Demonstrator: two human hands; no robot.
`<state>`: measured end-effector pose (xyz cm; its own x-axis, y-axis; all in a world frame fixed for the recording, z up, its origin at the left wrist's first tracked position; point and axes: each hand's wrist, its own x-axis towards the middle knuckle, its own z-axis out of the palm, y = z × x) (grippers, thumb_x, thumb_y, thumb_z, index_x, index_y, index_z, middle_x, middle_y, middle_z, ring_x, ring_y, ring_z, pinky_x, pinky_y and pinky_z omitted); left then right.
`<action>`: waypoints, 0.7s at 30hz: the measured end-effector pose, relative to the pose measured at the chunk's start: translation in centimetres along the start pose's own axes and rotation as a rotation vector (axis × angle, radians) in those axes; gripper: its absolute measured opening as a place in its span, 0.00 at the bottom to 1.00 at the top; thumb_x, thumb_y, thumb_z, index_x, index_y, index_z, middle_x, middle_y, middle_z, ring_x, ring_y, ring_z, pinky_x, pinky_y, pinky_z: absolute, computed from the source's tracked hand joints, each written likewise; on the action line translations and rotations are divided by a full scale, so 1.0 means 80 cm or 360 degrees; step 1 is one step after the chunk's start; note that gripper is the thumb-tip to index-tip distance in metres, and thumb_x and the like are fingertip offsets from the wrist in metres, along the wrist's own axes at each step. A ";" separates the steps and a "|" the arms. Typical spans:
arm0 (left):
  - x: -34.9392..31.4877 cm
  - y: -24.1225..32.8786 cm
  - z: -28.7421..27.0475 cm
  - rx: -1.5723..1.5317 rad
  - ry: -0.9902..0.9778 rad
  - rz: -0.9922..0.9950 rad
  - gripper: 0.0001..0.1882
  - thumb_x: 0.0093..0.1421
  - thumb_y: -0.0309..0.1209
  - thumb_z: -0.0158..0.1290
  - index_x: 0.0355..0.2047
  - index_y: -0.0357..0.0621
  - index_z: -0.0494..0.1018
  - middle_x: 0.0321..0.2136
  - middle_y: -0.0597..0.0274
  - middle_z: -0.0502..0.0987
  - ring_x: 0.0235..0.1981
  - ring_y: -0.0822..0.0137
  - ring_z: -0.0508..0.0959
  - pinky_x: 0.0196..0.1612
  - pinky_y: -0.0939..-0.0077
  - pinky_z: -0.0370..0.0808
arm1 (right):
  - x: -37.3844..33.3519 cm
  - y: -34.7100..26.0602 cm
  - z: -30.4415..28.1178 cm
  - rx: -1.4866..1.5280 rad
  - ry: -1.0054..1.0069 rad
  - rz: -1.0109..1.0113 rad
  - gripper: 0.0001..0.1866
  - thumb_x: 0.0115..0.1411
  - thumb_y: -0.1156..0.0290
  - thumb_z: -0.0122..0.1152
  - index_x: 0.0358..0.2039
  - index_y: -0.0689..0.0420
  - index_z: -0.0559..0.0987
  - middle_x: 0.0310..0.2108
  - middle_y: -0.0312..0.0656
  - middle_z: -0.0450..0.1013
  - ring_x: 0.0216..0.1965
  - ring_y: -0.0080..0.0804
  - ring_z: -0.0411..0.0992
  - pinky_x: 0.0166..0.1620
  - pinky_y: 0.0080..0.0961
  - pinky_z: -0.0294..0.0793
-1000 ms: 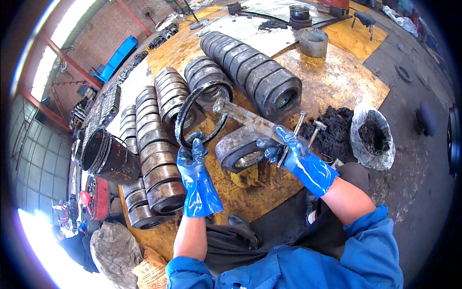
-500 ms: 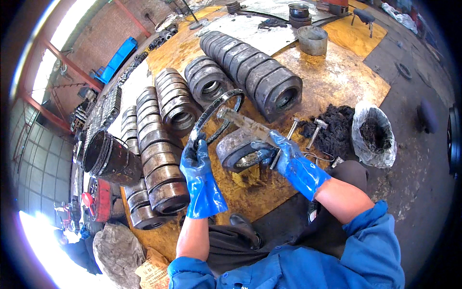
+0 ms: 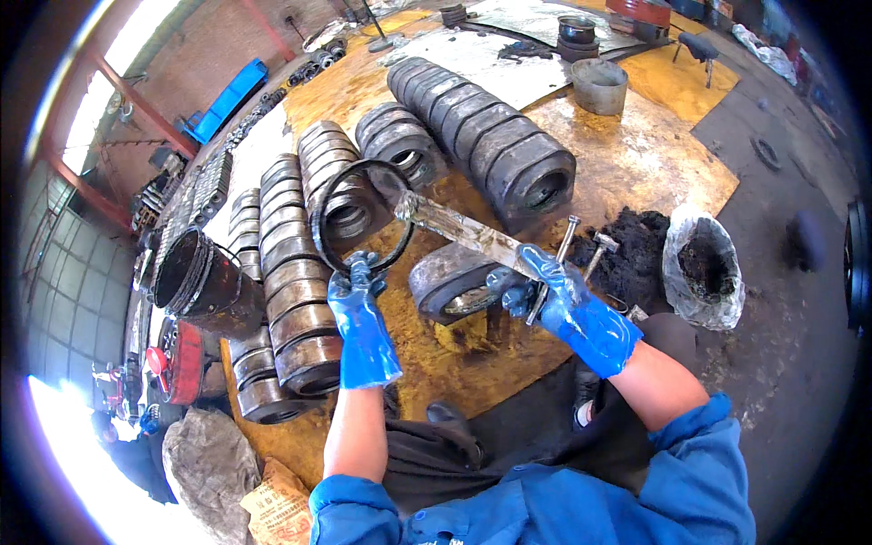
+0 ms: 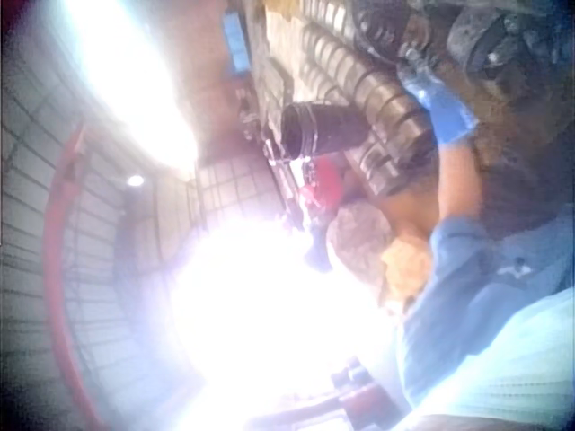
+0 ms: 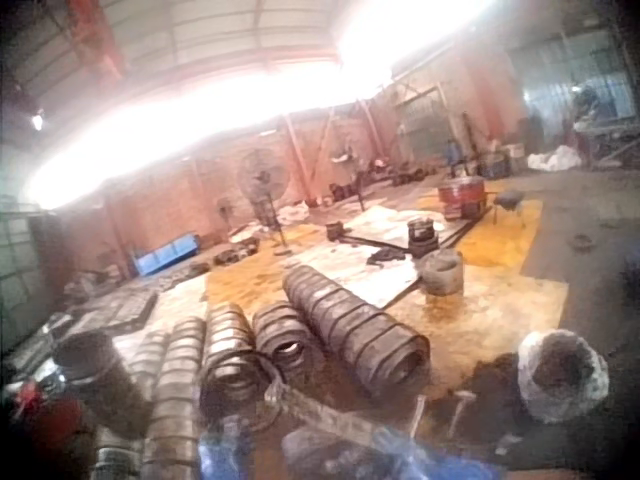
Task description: The person removes a metal ring from a cylindrical part using a hammer and chisel, then scrapes a black substance from the ring with a metal tool. The person works on a single part throughout the clip.
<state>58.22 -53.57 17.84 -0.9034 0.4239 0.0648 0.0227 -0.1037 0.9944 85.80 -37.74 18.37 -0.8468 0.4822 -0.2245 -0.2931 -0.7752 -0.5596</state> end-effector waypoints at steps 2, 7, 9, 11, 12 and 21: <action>0.007 -0.004 -0.002 -0.0175 0.0034 -0.0085 0.12 0.68 0.34 0.55 0.44 0.39 0.76 0.36 0.57 0.82 0.29 0.69 0.81 0.28 0.77 0.78 | 0.001 -0.010 -0.010 0.0135 -0.0048 -0.0035 0.25 0.68 0.55 0.56 0.55 0.62 0.74 0.37 0.53 0.80 0.25 0.33 0.78 0.27 0.30 0.80; 0.009 -0.017 -0.005 -0.0384 -0.0217 -0.0076 0.10 0.67 0.34 0.54 0.45 0.42 0.77 0.37 0.61 0.82 0.35 0.68 0.81 0.40 0.71 0.79 | -0.032 -0.111 -0.034 0.0298 -0.0232 -0.0370 0.22 0.67 0.55 0.56 0.55 0.55 0.74 0.38 0.49 0.79 0.27 0.31 0.77 0.29 0.28 0.80; 0.021 -0.035 -0.035 -0.0459 -0.0238 -0.0141 0.13 0.68 0.33 0.52 0.49 0.42 0.76 0.42 0.59 0.82 0.41 0.65 0.81 0.47 0.68 0.79 | -0.053 -0.151 -0.060 0.0205 -0.0044 -0.0557 0.20 0.68 0.56 0.55 0.53 0.56 0.76 0.42 0.50 0.79 0.30 0.32 0.77 0.31 0.30 0.80; 0.038 -0.052 -0.065 -0.0608 -0.0250 -0.0257 0.15 0.68 0.33 0.50 0.52 0.42 0.75 0.45 0.57 0.81 0.44 0.63 0.81 0.50 0.67 0.78 | -0.079 -0.195 -0.110 0.0148 0.0164 -0.0732 0.21 0.68 0.55 0.55 0.51 0.58 0.76 0.47 0.52 0.78 0.32 0.33 0.78 0.32 0.30 0.79; 0.036 -0.056 -0.064 -0.0618 -0.0268 -0.0276 0.15 0.68 0.33 0.50 0.52 0.42 0.75 0.46 0.57 0.81 0.45 0.63 0.80 0.50 0.68 0.78 | -0.106 -0.215 -0.144 -0.0057 0.0175 -0.0807 0.22 0.68 0.55 0.55 0.52 0.59 0.75 0.49 0.52 0.77 0.34 0.35 0.78 0.35 0.30 0.79; 0.011 -0.065 -0.039 -0.0400 -0.0467 -0.0314 0.17 0.70 0.34 0.47 0.55 0.41 0.72 0.49 0.56 0.79 0.48 0.63 0.79 0.53 0.68 0.75 | -0.256 -0.160 -0.473 -0.1448 0.1700 -0.0845 0.13 0.70 0.66 0.52 0.50 0.57 0.78 0.30 0.38 0.79 0.29 0.26 0.75 0.31 0.24 0.74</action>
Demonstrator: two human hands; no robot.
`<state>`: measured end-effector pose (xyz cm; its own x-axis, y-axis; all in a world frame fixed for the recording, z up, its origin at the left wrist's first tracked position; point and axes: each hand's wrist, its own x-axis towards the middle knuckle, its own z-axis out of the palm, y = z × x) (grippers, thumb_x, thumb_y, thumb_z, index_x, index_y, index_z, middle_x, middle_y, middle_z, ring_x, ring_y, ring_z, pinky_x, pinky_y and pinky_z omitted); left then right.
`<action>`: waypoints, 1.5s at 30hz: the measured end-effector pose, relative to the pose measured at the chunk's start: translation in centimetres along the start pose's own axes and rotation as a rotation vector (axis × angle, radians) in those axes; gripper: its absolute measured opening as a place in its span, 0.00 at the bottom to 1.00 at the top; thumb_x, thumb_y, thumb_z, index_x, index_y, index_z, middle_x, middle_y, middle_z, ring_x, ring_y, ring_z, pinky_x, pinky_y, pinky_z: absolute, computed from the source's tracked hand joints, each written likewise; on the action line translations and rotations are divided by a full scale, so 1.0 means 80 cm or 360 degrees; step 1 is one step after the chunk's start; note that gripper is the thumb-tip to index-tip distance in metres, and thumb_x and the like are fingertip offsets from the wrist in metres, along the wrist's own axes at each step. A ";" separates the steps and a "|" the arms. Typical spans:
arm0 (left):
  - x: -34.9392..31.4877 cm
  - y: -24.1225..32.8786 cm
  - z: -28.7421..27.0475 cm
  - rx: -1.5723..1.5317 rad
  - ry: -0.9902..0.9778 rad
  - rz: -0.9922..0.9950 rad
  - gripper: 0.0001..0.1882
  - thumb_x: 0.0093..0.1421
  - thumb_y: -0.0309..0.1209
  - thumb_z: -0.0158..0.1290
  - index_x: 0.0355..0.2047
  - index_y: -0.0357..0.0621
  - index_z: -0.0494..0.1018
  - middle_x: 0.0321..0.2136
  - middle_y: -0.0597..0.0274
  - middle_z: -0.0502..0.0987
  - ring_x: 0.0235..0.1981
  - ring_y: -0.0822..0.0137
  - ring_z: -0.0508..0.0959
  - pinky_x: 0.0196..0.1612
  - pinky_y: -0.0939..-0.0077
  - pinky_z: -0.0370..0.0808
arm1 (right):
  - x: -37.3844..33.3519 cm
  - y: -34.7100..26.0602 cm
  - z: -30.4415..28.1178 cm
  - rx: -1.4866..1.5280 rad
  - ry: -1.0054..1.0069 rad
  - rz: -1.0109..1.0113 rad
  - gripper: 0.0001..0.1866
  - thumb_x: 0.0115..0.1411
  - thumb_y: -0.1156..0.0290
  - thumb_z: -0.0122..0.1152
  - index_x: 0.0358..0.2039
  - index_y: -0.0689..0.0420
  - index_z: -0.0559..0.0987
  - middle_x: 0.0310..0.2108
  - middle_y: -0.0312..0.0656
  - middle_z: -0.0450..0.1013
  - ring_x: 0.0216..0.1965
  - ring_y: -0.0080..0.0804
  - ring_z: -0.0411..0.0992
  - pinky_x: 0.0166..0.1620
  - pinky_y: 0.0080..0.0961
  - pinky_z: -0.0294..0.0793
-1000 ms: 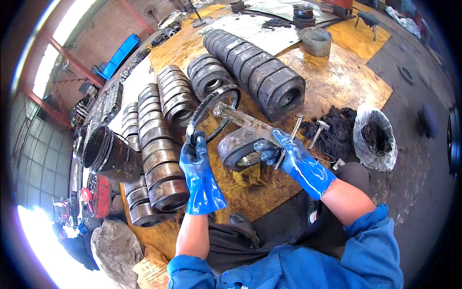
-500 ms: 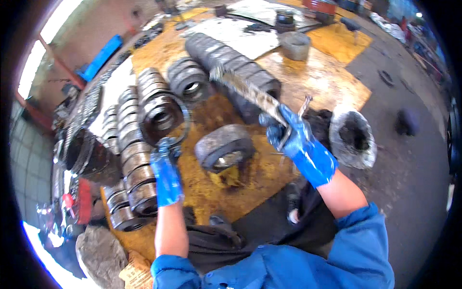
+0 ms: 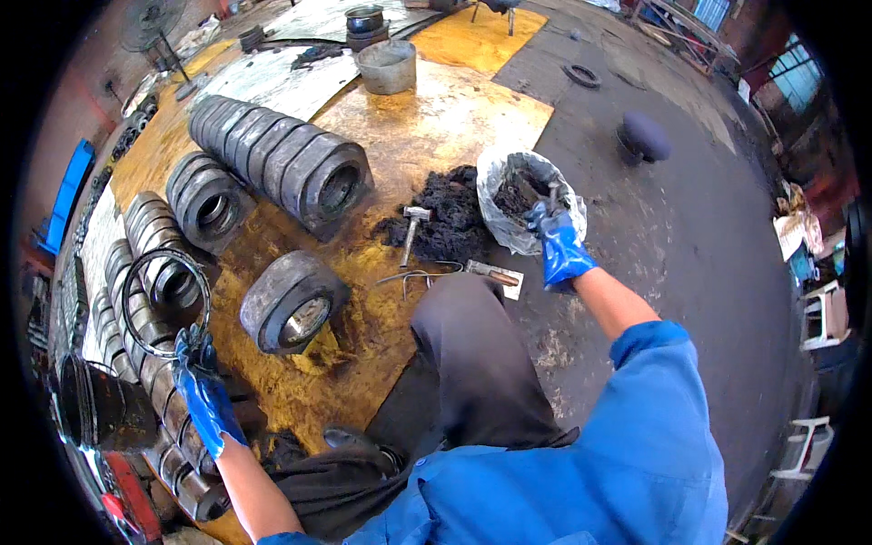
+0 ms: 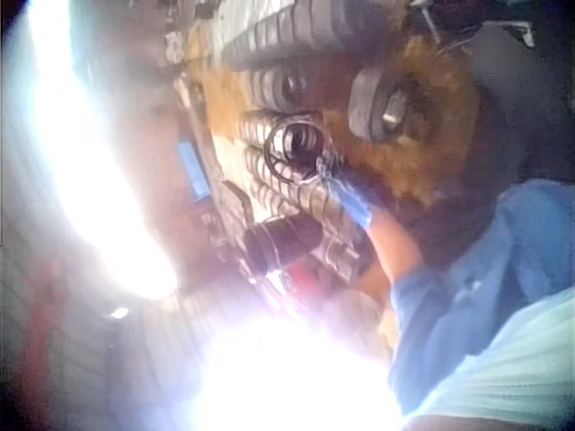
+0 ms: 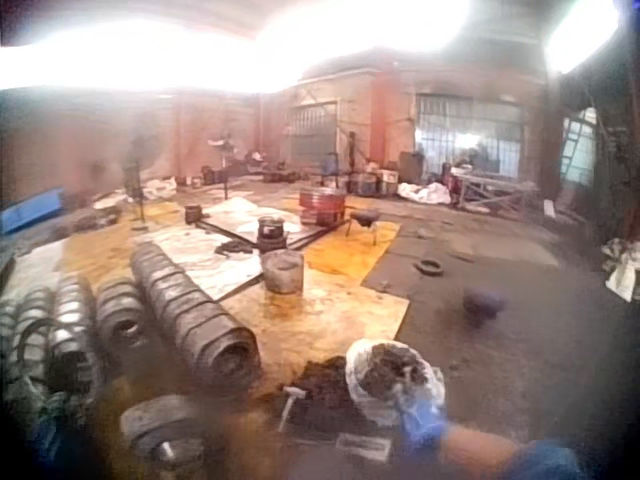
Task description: The person removes a metal ring from a cylindrical part using a hammer and chisel, then scrapes a black substance from the ring with a metal tool. The person works on a single part throughout the clip.
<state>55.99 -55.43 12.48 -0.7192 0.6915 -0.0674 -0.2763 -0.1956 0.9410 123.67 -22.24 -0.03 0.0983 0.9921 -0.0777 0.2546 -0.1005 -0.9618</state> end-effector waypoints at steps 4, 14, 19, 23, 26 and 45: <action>-0.017 0.015 -0.017 0.0128 0.0033 0.0010 0.18 0.70 0.34 0.46 0.56 0.40 0.71 0.50 0.56 0.78 0.49 0.62 0.78 0.55 0.68 0.74 | -0.015 0.043 0.060 -0.1392 0.0164 -0.0115 0.11 0.65 0.67 0.50 0.43 0.50 0.79 0.35 0.49 0.81 0.38 0.45 0.81 0.37 0.41 0.78; -0.014 0.013 0.001 0.0211 -0.0020 -0.0016 0.20 0.72 0.35 0.42 0.59 0.40 0.69 0.54 0.55 0.76 0.52 0.62 0.77 0.59 0.68 0.71 | -0.076 0.032 0.102 -0.2150 -0.0310 -0.0012 0.23 0.62 0.63 0.55 0.57 0.53 0.71 0.43 0.45 0.80 0.43 0.45 0.80 0.42 0.45 0.78; -0.005 0.003 0.015 0.0198 -0.0084 -0.0041 0.21 0.72 0.35 0.40 0.60 0.39 0.67 0.55 0.54 0.75 0.54 0.61 0.76 0.61 0.68 0.70 | -0.128 0.046 0.047 -0.2088 -0.0350 -0.0216 0.25 0.60 0.67 0.55 0.59 0.51 0.69 0.40 0.48 0.80 0.40 0.48 0.80 0.40 0.48 0.76; -0.003 0.002 0.020 0.0192 -0.0113 -0.0036 0.22 0.73 0.35 0.39 0.62 0.39 0.66 0.57 0.54 0.74 0.55 0.61 0.76 0.62 0.68 0.69 | -0.152 0.048 0.013 -0.1791 -0.0258 -0.0310 0.29 0.53 0.74 0.58 0.59 0.49 0.72 0.42 0.51 0.79 0.41 0.49 0.79 0.41 0.46 0.77; -0.017 0.004 0.039 0.0179 -0.0108 -0.0030 0.21 0.73 0.33 0.39 0.63 0.40 0.65 0.58 0.57 0.74 0.57 0.63 0.75 0.63 0.71 0.68 | -0.138 0.086 -0.029 -0.1279 0.0068 -0.0327 0.20 0.63 0.66 0.54 0.56 0.53 0.73 0.39 0.47 0.80 0.33 0.45 0.79 0.37 0.46 0.77; 0.042 -0.006 -0.027 -0.0898 -0.0002 -0.0165 0.14 0.68 0.39 0.51 0.50 0.50 0.76 0.48 0.58 0.80 0.43 0.55 0.82 0.36 0.65 0.85 | -0.209 0.259 -0.085 0.1604 -0.0140 0.0919 0.18 0.64 0.50 0.56 0.49 0.43 0.80 0.16 0.20 0.61 0.15 0.16 0.57 0.19 0.16 0.57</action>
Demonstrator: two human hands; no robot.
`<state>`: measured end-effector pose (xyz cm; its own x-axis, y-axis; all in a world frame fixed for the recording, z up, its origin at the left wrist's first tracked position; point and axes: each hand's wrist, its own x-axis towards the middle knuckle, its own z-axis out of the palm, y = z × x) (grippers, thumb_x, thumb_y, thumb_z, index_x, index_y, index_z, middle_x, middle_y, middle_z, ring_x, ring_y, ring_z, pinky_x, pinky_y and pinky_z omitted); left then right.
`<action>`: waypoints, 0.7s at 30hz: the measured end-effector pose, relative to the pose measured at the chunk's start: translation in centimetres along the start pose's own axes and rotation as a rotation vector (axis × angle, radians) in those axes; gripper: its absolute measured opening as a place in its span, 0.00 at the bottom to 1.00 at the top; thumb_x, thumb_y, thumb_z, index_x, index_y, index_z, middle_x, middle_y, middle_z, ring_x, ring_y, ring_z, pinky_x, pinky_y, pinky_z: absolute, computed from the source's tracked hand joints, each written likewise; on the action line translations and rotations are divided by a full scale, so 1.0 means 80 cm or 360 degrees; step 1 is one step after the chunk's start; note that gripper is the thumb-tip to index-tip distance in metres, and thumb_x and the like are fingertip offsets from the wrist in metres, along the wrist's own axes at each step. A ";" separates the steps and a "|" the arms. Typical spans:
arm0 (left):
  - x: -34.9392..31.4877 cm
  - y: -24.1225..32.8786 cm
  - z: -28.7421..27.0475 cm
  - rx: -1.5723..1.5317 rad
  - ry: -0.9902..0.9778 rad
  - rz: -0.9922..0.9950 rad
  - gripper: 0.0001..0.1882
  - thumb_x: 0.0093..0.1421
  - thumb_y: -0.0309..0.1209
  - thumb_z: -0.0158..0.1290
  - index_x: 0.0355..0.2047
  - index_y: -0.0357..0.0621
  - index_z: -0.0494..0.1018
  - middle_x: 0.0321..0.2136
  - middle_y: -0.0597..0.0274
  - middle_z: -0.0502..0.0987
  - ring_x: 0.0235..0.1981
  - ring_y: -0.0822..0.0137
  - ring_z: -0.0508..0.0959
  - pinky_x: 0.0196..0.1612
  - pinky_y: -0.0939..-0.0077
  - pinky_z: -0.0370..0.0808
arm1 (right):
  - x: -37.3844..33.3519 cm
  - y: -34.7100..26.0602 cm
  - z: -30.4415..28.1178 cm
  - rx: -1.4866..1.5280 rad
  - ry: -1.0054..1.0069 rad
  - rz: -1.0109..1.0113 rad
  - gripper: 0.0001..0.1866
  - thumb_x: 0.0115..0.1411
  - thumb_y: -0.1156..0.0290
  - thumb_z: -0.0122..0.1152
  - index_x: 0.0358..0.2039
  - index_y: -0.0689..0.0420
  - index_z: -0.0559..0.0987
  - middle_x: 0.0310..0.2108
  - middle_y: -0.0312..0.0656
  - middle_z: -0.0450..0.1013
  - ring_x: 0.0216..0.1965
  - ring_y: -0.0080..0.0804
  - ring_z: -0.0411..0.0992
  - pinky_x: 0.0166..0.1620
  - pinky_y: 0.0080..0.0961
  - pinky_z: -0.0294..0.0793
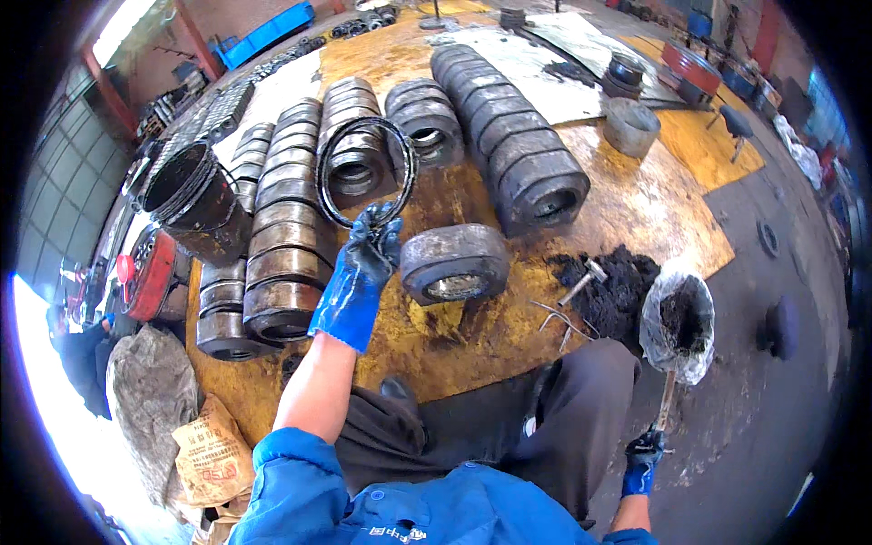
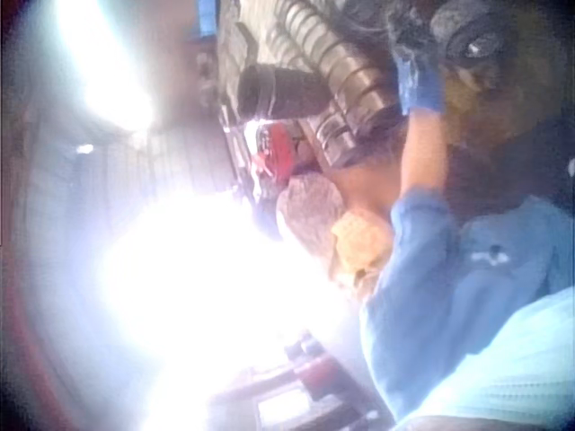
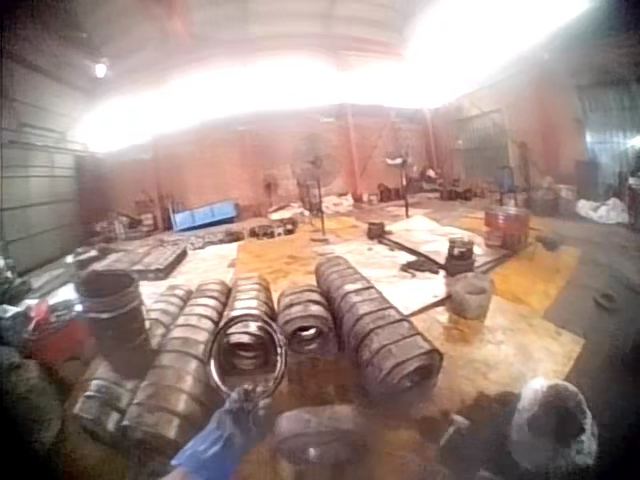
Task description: The person removes a metal ring from a cylindrical part using a hammer and chisel, then scrapes a black substance from the ring with a metal tool. The person works on a single part throughout the clip.
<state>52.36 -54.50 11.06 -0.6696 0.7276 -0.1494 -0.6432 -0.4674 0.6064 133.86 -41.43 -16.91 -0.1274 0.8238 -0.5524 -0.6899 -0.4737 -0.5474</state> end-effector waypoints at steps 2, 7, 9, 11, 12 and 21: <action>-0.005 -0.032 0.036 -0.0341 -0.0528 -0.0095 0.14 0.70 0.35 0.48 0.53 0.50 0.75 0.55 0.62 0.77 0.53 0.63 0.78 0.46 0.69 0.83 | 0.004 -0.047 0.024 0.0033 -0.0230 -0.0116 0.20 0.63 0.55 0.58 0.53 0.47 0.79 0.20 0.20 0.68 0.17 0.14 0.59 0.20 0.14 0.58; -0.009 -0.019 0.038 -0.0342 -0.0555 0.0214 0.17 0.66 0.35 0.54 0.55 0.54 0.74 0.57 0.60 0.75 0.54 0.56 0.77 0.46 0.63 0.83 | 0.014 -0.117 0.394 0.0201 -0.0518 -0.0239 0.21 0.66 0.58 0.54 0.56 0.53 0.76 0.27 0.29 0.75 0.17 0.13 0.61 0.19 0.12 0.59; -0.020 -0.022 0.070 -0.0465 -0.0423 0.0155 0.18 0.65 0.34 0.55 0.55 0.54 0.74 0.57 0.60 0.75 0.53 0.55 0.78 0.45 0.62 0.83 | -0.004 -0.120 0.516 0.0315 -0.0747 -0.0099 0.20 0.68 0.59 0.52 0.55 0.56 0.76 0.29 0.32 0.77 0.17 0.13 0.62 0.18 0.12 0.59; -0.025 -0.015 0.083 -0.0418 -0.0425 0.0235 0.18 0.64 0.34 0.57 0.54 0.51 0.74 0.57 0.59 0.76 0.50 0.54 0.79 0.43 0.62 0.84 | -0.002 -0.096 0.603 0.0069 -0.0859 -0.0185 0.18 0.68 0.58 0.53 0.50 0.56 0.79 0.29 0.31 0.79 0.16 0.16 0.63 0.19 0.13 0.62; -0.029 -0.008 0.078 -0.0381 -0.0418 0.0297 0.19 0.63 0.34 0.58 0.54 0.50 0.74 0.56 0.58 0.76 0.49 0.54 0.80 0.42 0.62 0.85 | -0.035 -0.053 0.660 0.0018 -0.0985 -0.0076 0.17 0.68 0.58 0.54 0.47 0.55 0.80 0.29 0.32 0.79 0.16 0.17 0.66 0.20 0.13 0.66; -0.050 -0.008 0.097 0.0141 -0.0055 0.0420 0.17 0.68 0.35 0.52 0.56 0.49 0.72 0.53 0.60 0.78 0.49 0.61 0.80 0.43 0.68 0.83 | -0.158 0.239 0.751 -0.0029 -0.0864 0.1142 0.19 0.67 0.55 0.54 0.50 0.56 0.76 0.38 0.46 0.79 0.27 0.37 0.78 0.27 0.33 0.81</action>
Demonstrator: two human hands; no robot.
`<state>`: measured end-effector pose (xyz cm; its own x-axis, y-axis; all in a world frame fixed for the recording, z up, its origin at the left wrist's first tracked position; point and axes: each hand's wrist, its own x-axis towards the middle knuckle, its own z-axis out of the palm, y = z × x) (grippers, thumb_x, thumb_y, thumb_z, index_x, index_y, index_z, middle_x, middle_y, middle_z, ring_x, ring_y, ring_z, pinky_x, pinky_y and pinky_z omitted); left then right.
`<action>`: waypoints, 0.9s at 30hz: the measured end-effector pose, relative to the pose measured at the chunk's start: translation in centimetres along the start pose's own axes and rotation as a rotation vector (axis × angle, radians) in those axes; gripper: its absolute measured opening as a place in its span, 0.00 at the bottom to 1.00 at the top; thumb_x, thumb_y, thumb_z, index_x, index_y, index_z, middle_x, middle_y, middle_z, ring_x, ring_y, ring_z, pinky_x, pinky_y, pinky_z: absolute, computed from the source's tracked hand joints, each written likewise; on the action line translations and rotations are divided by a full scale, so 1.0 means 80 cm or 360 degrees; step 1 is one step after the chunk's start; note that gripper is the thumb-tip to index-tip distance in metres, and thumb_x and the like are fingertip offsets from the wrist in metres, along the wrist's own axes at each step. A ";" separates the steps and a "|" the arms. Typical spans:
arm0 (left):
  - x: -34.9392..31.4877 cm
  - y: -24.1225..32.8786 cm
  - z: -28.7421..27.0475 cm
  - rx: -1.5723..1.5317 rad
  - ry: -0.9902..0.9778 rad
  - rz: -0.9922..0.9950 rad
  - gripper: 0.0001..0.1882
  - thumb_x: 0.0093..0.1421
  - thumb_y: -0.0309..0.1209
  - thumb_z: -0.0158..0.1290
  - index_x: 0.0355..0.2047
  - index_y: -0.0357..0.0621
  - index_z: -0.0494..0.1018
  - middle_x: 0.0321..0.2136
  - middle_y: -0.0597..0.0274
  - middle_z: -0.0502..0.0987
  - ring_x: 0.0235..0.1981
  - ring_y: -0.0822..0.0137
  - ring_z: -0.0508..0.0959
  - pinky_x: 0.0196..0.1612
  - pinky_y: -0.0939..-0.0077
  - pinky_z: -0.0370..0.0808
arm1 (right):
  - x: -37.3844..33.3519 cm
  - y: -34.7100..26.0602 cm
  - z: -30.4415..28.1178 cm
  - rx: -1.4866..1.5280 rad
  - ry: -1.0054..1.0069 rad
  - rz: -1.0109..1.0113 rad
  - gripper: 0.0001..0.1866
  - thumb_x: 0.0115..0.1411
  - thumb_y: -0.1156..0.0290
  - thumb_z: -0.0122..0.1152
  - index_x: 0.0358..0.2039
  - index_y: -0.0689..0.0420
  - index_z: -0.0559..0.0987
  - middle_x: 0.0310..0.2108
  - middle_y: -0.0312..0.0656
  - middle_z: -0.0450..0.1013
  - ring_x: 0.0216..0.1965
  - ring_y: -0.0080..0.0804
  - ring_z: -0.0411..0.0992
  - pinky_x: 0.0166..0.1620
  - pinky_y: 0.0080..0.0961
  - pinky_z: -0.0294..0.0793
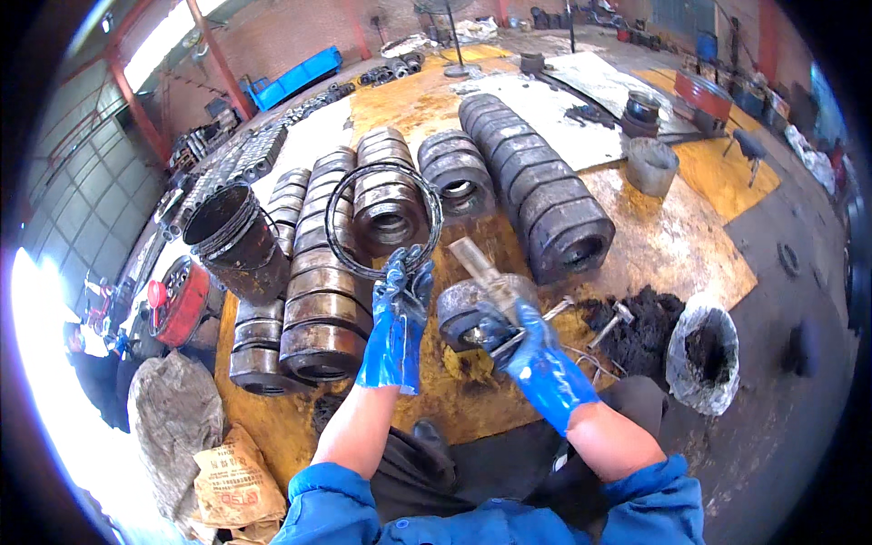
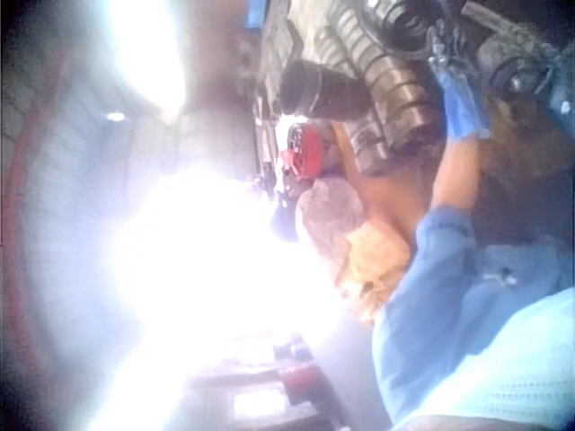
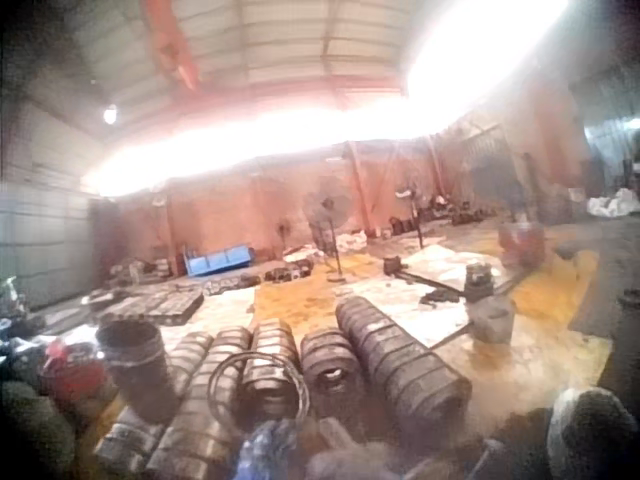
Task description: The person removes a metal ring from a cylindrical part using a hammer and chisel, then scrapes a black substance from the ring with a metal tool. The person works on a single part throughout the clip.
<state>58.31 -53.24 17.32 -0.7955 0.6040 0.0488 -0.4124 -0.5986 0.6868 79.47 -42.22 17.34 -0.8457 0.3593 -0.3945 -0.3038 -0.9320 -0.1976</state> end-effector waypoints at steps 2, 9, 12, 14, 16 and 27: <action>-0.015 0.001 0.010 0.0076 0.0118 0.0008 0.17 0.67 0.34 0.53 0.55 0.49 0.72 0.51 0.60 0.79 0.47 0.60 0.81 0.41 0.69 0.83 | 0.008 0.023 0.001 0.0050 0.0108 0.0050 0.19 0.69 0.58 0.51 0.54 0.56 0.75 0.43 0.47 0.79 0.32 0.40 0.80 0.29 0.36 0.83; -0.027 -0.012 0.011 0.0431 0.0198 0.0033 0.16 0.67 0.28 0.53 0.54 0.37 0.71 0.47 0.49 0.80 0.40 0.58 0.83 0.39 0.66 0.83 | -0.007 0.004 0.029 0.0271 0.0183 0.0023 0.23 0.72 0.58 0.44 0.58 0.60 0.71 0.48 0.54 0.77 0.38 0.46 0.80 0.35 0.41 0.85; -0.035 -0.013 0.021 0.0647 0.0026 0.0065 0.17 0.67 0.31 0.54 0.54 0.38 0.72 0.47 0.50 0.80 0.41 0.58 0.83 0.38 0.69 0.82 | 0.005 -0.021 -0.002 0.0355 -0.0047 0.0082 0.21 0.71 0.57 0.45 0.58 0.56 0.71 0.48 0.54 0.77 0.33 0.45 0.80 0.31 0.39 0.82; -0.040 -0.012 0.025 0.0824 -0.0017 0.0099 0.17 0.67 0.32 0.55 0.53 0.38 0.72 0.47 0.52 0.81 0.42 0.60 0.83 0.39 0.70 0.82 | -0.003 -0.027 0.017 0.0261 0.0121 -0.0049 0.19 0.71 0.56 0.45 0.55 0.52 0.72 0.47 0.53 0.78 0.29 0.42 0.80 0.27 0.36 0.79; -0.039 -0.017 0.024 0.0923 -0.0009 0.0135 0.16 0.67 0.31 0.55 0.53 0.39 0.73 0.46 0.53 0.81 0.42 0.62 0.83 0.39 0.70 0.82 | 0.004 -0.032 -0.003 0.0152 0.0077 -0.0186 0.21 0.71 0.57 0.47 0.57 0.56 0.69 0.48 0.54 0.77 0.36 0.46 0.79 0.33 0.42 0.81; -0.045 -0.038 0.028 0.1162 0.0075 0.0119 0.14 0.67 0.30 0.56 0.49 0.37 0.76 0.39 0.59 0.82 0.36 0.70 0.82 0.36 0.77 0.78 | -0.011 -0.064 -0.016 0.0192 -0.0079 -0.0300 0.22 0.68 0.57 0.53 0.54 0.61 0.74 0.46 0.53 0.79 0.34 0.44 0.78 0.37 0.41 0.81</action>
<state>63.40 -52.44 16.67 -0.8349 0.5422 0.0944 0.0316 -0.1241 0.9918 82.29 -37.70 17.55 -0.7886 0.5278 -0.3155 -0.5064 -0.8485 -0.1537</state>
